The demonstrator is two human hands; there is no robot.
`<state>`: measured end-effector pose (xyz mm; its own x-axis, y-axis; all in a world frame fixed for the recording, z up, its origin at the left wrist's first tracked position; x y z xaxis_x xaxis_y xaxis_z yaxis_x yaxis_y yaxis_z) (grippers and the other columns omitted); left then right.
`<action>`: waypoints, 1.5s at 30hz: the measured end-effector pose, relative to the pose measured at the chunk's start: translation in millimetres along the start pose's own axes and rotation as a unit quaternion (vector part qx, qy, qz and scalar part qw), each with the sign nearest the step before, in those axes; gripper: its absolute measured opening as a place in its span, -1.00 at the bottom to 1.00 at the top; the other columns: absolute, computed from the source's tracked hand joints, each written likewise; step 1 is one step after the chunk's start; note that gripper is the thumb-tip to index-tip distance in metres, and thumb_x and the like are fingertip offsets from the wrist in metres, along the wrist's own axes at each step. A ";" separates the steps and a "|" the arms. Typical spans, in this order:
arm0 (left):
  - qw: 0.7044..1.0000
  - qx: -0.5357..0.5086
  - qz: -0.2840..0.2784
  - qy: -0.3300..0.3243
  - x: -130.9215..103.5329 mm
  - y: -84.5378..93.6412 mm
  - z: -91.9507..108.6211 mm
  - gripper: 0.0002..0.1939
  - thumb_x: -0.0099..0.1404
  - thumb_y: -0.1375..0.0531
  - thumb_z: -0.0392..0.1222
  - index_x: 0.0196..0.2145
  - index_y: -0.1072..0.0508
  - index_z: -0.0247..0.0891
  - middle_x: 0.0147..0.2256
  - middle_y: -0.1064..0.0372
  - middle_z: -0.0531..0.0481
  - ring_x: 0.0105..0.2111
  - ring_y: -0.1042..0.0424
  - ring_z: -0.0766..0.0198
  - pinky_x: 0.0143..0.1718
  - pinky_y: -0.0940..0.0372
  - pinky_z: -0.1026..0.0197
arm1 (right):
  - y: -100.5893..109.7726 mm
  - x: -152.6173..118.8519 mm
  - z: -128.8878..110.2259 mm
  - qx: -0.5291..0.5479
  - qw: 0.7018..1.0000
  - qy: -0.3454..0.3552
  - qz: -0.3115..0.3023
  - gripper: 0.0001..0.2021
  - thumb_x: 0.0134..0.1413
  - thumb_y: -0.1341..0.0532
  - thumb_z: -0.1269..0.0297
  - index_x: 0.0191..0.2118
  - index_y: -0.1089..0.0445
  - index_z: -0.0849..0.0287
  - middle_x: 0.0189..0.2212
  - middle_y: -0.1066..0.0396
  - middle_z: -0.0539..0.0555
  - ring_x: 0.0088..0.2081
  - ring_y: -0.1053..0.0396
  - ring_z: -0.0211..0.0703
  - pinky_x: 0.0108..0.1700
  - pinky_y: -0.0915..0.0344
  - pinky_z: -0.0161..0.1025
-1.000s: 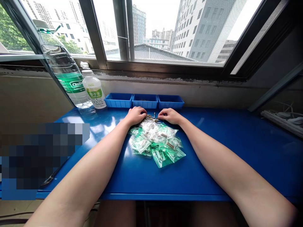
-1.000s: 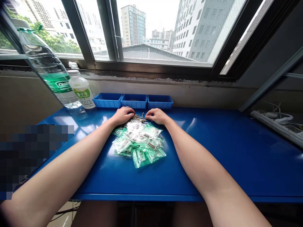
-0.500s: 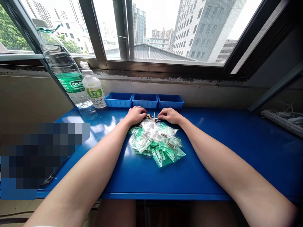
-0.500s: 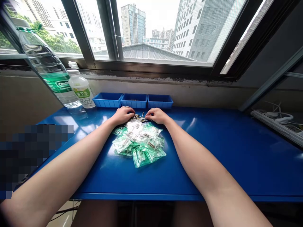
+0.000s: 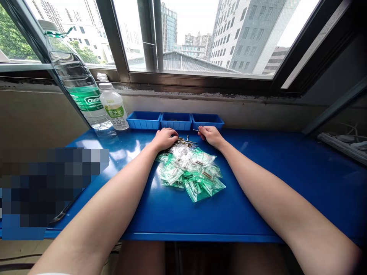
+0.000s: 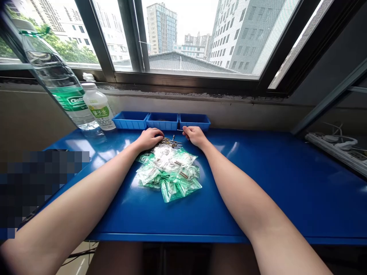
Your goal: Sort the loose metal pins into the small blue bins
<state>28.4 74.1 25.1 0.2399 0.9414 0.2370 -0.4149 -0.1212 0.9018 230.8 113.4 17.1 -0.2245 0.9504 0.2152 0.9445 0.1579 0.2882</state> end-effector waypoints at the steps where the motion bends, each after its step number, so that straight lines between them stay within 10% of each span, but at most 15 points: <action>1: 1.000 0.001 0.000 -0.001 0.0 0.0 0.0 -0.67 0.31 -0.05 -0.06 -0.18 -0.59 -0.12 -0.02 -0.50 -0.02 0.07 -0.34 0.00 0.13 -0.19 -0.03 | 0.6 0.8 0.7 0.013 1.000 -0.002 0.008 -0.41 -0.01 -0.24 -0.30 -0.66 -0.28 0.16 -0.71 -0.22 -0.02 -0.63 -0.15 -0.32 -0.51 -0.13 -0.28; 20: 1.000 -0.002 0.001 -0.002 0.2 -0.7 -1.2 -0.67 0.31 -0.05 -0.05 -0.19 -0.59 -0.12 -0.01 -0.49 -0.03 0.08 -0.33 0.00 0.14 -0.17 -0.06 | 32.5 -8.1 14.7 0.295 0.927 -0.117 0.200 -0.80 0.29 -0.07 0.45 -0.39 -0.28 0.17 -0.67 -0.21 -0.13 -0.68 -0.14 -0.41 -0.65 -0.09 -0.45; 45: 1.000 -0.006 0.004 0.000 -0.3 0.4 0.2 -0.68 0.29 -0.06 -0.06 -0.20 -0.59 -0.12 -0.02 -0.49 -0.02 0.08 -0.34 0.02 0.16 -0.18 -0.02 | 37.9 -4.7 21.0 0.234 0.934 -0.148 0.226 -0.73 0.29 -0.08 0.34 -0.47 -0.26 0.19 -0.74 -0.14 -0.12 -0.75 -0.07 -0.43 -0.77 0.09 -0.47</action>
<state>28.3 73.7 25.5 0.2369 0.9401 0.2451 -0.4267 -0.1260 0.8956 272.7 120.5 7.4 0.2330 0.9699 -0.0711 0.9439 -0.2432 -0.2235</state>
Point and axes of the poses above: each hand's wrist, its own x-axis towards the middle knuckle, its own y-axis out of the back of the hand, z = x × y, the point moved 8 cm from there along x, towards the middle knuckle
